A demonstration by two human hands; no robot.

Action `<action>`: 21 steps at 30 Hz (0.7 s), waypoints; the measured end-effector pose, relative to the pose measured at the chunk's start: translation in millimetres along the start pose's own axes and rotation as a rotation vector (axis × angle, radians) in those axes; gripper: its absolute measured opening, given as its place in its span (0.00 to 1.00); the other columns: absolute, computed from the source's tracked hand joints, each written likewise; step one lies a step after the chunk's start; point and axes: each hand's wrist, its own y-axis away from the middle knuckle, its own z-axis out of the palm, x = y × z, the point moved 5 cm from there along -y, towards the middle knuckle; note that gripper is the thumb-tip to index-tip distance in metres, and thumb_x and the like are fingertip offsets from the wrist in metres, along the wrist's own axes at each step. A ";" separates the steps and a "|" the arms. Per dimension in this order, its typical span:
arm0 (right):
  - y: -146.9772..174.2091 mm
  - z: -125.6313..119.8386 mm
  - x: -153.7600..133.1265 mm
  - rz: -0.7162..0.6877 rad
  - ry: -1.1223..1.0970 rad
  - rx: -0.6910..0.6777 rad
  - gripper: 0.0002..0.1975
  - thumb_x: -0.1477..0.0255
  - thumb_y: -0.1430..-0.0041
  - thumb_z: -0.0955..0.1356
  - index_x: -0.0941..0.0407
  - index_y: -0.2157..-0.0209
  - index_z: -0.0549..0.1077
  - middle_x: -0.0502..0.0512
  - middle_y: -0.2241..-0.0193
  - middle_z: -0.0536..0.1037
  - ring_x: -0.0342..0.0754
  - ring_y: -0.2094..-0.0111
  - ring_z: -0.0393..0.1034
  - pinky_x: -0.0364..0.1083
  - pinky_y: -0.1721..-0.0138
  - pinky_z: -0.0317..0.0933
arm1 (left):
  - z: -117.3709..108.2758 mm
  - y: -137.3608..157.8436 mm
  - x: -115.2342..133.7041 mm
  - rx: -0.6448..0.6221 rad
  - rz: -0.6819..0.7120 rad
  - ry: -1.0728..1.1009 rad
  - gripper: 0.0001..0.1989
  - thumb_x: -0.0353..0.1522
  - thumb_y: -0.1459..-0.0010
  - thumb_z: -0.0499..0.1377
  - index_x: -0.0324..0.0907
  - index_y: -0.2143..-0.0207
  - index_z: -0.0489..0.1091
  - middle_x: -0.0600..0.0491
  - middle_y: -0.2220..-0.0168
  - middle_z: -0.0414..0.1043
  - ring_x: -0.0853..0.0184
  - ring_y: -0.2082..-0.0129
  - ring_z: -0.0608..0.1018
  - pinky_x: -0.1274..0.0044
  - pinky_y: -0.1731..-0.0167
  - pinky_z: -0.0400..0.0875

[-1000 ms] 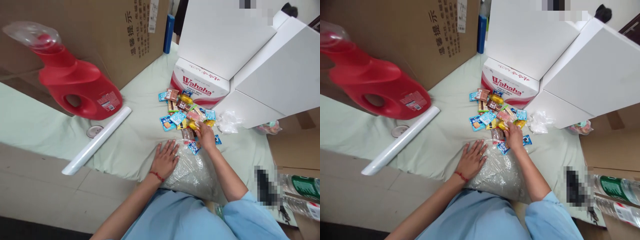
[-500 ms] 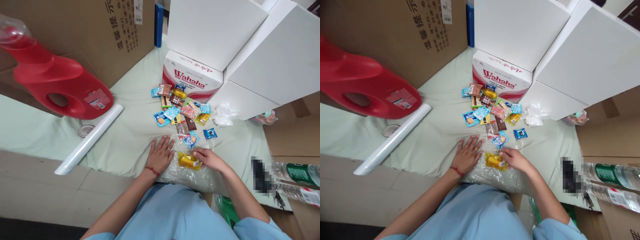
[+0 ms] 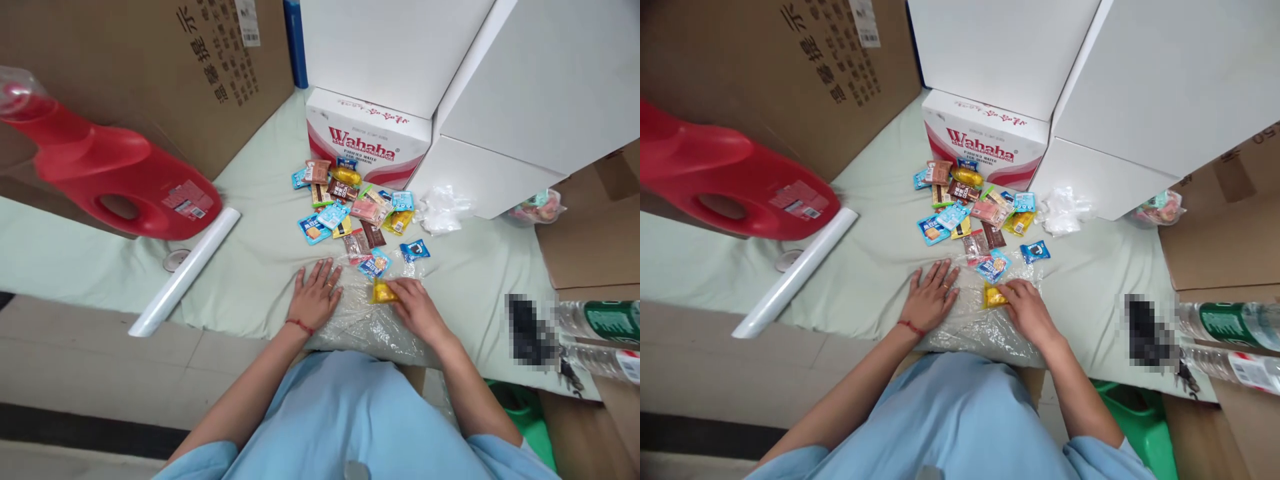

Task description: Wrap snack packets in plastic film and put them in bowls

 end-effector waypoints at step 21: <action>43.2 -4.5 -21.0 -0.110 -0.213 0.099 0.26 0.66 0.31 0.68 0.50 0.34 0.63 0.65 0.40 0.68 0.60 0.39 0.64 0.61 0.41 0.66 | -4.8 7.8 -16.3 0.081 0.009 0.122 0.28 0.39 0.28 0.46 0.46 0.28 0.54 0.42 0.25 0.46 0.53 0.27 0.58 0.53 0.33 0.56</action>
